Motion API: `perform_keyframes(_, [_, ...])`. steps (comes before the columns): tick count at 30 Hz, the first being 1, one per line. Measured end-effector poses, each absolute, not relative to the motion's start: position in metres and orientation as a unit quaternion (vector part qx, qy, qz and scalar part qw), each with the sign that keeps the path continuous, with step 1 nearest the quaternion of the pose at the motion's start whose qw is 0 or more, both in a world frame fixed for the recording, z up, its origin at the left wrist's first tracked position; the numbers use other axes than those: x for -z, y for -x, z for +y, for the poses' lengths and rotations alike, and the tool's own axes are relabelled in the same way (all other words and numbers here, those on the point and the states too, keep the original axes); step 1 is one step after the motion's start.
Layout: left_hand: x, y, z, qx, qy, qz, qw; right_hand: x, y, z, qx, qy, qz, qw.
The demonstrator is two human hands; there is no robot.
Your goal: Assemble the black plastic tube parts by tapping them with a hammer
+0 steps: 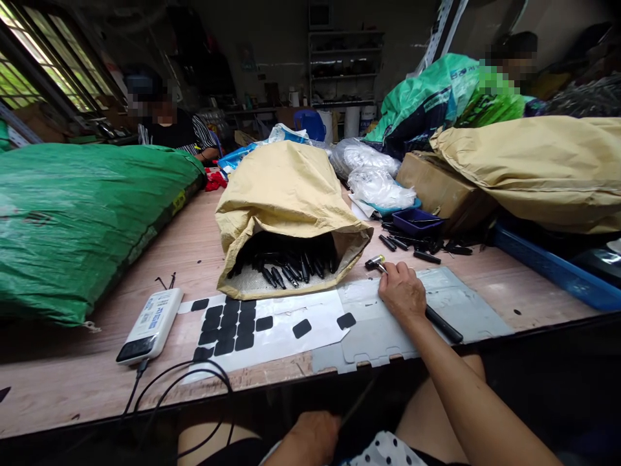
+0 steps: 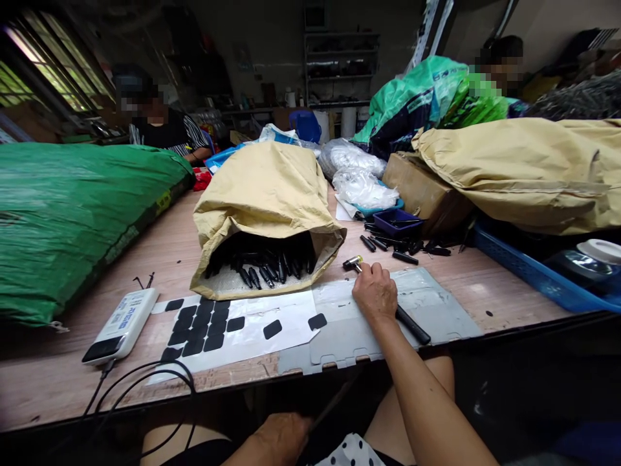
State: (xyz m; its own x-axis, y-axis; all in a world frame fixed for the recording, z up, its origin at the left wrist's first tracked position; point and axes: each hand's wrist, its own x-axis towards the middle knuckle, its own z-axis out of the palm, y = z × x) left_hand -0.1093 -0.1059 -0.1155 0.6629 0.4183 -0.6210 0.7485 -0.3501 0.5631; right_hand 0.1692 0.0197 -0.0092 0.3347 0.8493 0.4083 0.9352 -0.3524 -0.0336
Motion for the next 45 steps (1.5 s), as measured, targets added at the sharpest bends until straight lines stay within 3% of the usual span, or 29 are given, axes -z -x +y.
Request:
perform_keyframes(1, [0.092,0.104,-0.106,0.235,-0.821,0.366,0.369,0.01,-0.169,0.02,0.163,0.806,-0.554,0.132])
perform_keyframes(3, [0.037,0.097,-0.099,0.266,-0.844,0.293,0.363,0.011,-0.17,0.02,0.164,0.805,-0.554,0.132])
perform_keyframes(6, [-0.046,0.099,-0.064,0.064,-0.849,0.242,0.466,0.012,-0.17,0.021,0.165,0.806,-0.553,0.135])
perform_keyframes(8, [-0.08,0.11,-0.025,-0.054,-0.809,0.357,0.464,0.012,-0.171,0.021,0.164,0.805,-0.554,0.135])
perform_keyframes(10, [-0.091,0.123,0.019,-0.138,-0.754,0.534,0.357,0.011,-0.17,0.021,0.162,0.805,-0.555,0.135])
perform_keyframes(13, [-0.076,0.143,0.079,-0.177,-0.65,0.727,0.132,0.01,-0.169,0.02,0.161,0.806,-0.554,0.135])
perform_keyframes(15, [-0.06,0.151,0.104,-0.14,-0.611,0.772,0.107,0.01,-0.169,0.02,0.159,0.806,-0.553,0.137])
perform_keyframes(22, [-0.049,0.164,0.102,-0.079,-0.581,0.797,0.147,0.007,-0.167,0.02,0.161,0.808,-0.551,0.132])
perform_keyframes(26, [-0.064,0.155,0.071,-0.185,-0.627,0.749,0.106,0.006,-0.167,0.02,0.159,0.806,-0.555,0.13])
perform_keyframes(29, [-0.065,0.128,0.048,-0.253,-0.724,0.616,0.182,0.007,-0.168,0.02,0.158,0.806,-0.555,0.132])
perform_keyframes(33, [-0.045,0.084,0.034,-0.236,-0.809,0.479,0.244,0.008,-0.168,0.02,0.159,0.807,-0.553,0.136])
perform_keyframes(39, [-0.007,0.062,0.037,-0.257,-0.816,0.458,0.24,0.009,-0.168,0.02,0.152,0.806,-0.556,0.136])
perform_keyframes(45, [0.002,0.065,0.039,-0.292,-0.802,0.452,0.26,0.005,-0.175,0.019,0.1,0.806,-0.56,0.163])
